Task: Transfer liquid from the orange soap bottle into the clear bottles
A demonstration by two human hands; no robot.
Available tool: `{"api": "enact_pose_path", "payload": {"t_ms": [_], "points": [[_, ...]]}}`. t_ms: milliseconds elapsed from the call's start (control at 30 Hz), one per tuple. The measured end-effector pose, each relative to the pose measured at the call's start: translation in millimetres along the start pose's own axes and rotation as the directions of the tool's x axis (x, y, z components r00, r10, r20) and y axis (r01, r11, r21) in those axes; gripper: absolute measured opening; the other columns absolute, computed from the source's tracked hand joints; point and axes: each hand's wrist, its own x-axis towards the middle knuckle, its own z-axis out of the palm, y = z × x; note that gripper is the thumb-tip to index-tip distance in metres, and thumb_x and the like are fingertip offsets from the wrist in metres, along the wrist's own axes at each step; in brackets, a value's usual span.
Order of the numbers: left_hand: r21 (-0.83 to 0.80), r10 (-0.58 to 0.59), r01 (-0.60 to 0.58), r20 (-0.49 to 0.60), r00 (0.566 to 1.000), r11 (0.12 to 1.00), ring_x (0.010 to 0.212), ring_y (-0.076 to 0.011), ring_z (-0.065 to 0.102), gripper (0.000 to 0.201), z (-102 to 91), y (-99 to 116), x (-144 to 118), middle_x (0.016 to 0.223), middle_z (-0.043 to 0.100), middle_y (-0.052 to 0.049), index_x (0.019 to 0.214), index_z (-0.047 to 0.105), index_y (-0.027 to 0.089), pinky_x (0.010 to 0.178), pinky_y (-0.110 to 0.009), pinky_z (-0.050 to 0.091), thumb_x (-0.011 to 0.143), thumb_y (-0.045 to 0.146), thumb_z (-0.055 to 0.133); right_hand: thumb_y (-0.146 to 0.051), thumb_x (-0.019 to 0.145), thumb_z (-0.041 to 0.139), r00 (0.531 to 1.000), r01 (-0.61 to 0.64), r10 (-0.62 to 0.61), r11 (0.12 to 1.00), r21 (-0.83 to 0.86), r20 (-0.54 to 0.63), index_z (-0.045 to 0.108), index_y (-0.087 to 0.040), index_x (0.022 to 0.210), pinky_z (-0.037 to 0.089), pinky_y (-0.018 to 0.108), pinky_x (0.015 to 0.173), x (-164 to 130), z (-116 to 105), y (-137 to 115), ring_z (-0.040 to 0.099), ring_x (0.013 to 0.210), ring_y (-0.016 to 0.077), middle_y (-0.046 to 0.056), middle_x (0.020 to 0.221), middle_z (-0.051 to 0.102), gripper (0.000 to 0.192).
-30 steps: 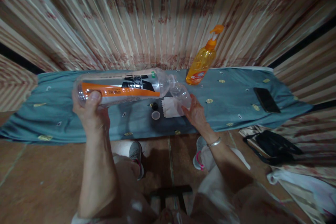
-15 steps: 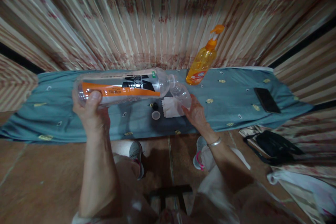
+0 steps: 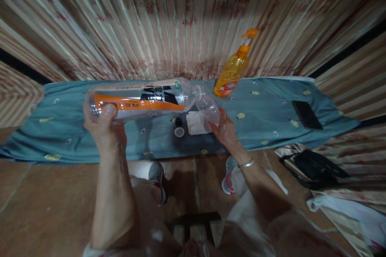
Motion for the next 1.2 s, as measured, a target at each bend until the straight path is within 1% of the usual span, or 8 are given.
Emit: {"api": "enact_pose_path", "payload": {"t_ms": [100,233,467,633,800,933,1133,1200], "points": [[-0.09,-0.028,0.024,-0.038,0.999,0.996,0.082,-0.0175,0.059,0.061,0.7,-0.3,0.1,0.092,0.062,0.001,0.094,0.073,0.025,0.089,-0.04,0.056,0.044,0.057,0.089,-0.037,0.091,0.062,1.0,0.006,-0.006,1.0,-0.004,0.005,0.048,-0.01,0.145,0.057,0.053,0.105,0.2,-1.1,-1.2,0.068,0.122,0.0342,0.024,0.133,0.069,0.061],[-0.092,-0.051,0.046,-0.055,0.997,0.995,0.08,-0.0168,0.058,0.062,1.2,0.7,-0.2,0.09,0.062,0.001,0.092,0.074,0.025,0.083,-0.036,0.056,0.041,0.057,0.09,-0.035,0.091,0.063,1.0,-0.004,0.004,1.0,-0.012,0.01,0.048,-0.009,0.144,0.057,0.053,0.104,0.6,-1.5,-2.6,0.069,0.121,0.0343,0.025,0.132,0.069,0.061],[-0.128,-0.044,0.039,-0.04,0.998,0.991,0.08,-0.0165,0.058,0.059,-1.0,-0.9,0.0,0.09,0.061,0.001,0.094,0.072,0.023,0.088,-0.041,0.056,0.045,0.051,0.091,-0.036,0.091,0.063,1.0,-0.007,0.007,1.0,-0.001,0.003,0.048,-0.009,0.145,0.058,0.053,0.103,0.3,-0.3,-1.1,0.068,0.122,0.0346,0.025,0.133,0.068,0.062],[-0.131,-0.035,0.031,-0.029,0.999,0.991,0.083,-0.0178,0.061,0.059,0.4,0.1,-0.5,0.093,0.062,0.001,0.092,0.073,0.026,0.093,-0.042,0.056,0.044,0.052,0.092,-0.035,0.091,0.063,1.0,0.01,-0.01,1.0,-0.011,-0.002,0.047,-0.01,0.145,0.059,0.052,0.099,0.3,0.2,-0.4,0.07,0.118,0.0337,0.024,0.13,0.071,0.062],[-0.09,-0.037,0.035,-0.021,0.999,0.995,0.084,-0.0192,0.061,0.062,-0.6,-0.8,0.2,0.093,0.063,0.0,0.097,0.073,0.027,0.091,-0.044,0.057,0.045,0.057,0.09,-0.036,0.091,0.062,0.999,0.015,-0.015,1.0,-0.015,-0.029,0.048,-0.013,0.146,0.059,0.051,0.1,0.0,1.6,-0.4,0.071,0.116,0.033,0.021,0.129,0.072,0.062],[-0.067,-0.011,0.01,-0.007,1.0,0.998,0.087,-0.0202,0.061,0.063,-2.3,-2.8,0.9,0.095,0.062,0.0,0.098,0.072,0.027,0.095,-0.045,0.056,0.047,0.059,0.088,-0.038,0.093,0.059,1.0,-0.002,0.002,1.0,-0.007,0.004,0.046,-0.013,0.148,0.058,0.053,0.102,0.2,0.4,-1.2,0.069,0.121,0.0344,0.023,0.132,0.07,0.062],[-0.113,-0.023,0.017,-0.047,0.999,0.993,0.078,-0.0163,0.059,0.057,1.5,0.8,-1.1,0.086,0.061,0.002,0.092,0.074,0.026,0.091,-0.042,0.057,0.046,0.054,0.09,-0.037,0.092,0.06,1.0,-0.009,0.009,1.0,0.0,0.008,0.047,-0.012,0.145,0.058,0.052,0.102,0.8,-2.2,-3.5,0.069,0.121,0.0345,0.024,0.131,0.07,0.06],[-0.083,-0.012,0.009,-0.04,0.999,0.996,0.078,-0.0161,0.06,0.06,0.5,-0.3,-0.5,0.087,0.063,0.002,0.095,0.074,0.026,0.091,-0.041,0.058,0.046,0.058,0.089,-0.038,0.093,0.06,1.0,-0.01,0.01,1.0,0.006,0.003,0.047,-0.013,0.146,0.058,0.052,0.102,0.9,-2.5,-4.0,0.069,0.12,0.034,0.023,0.13,0.071,0.06]]}}
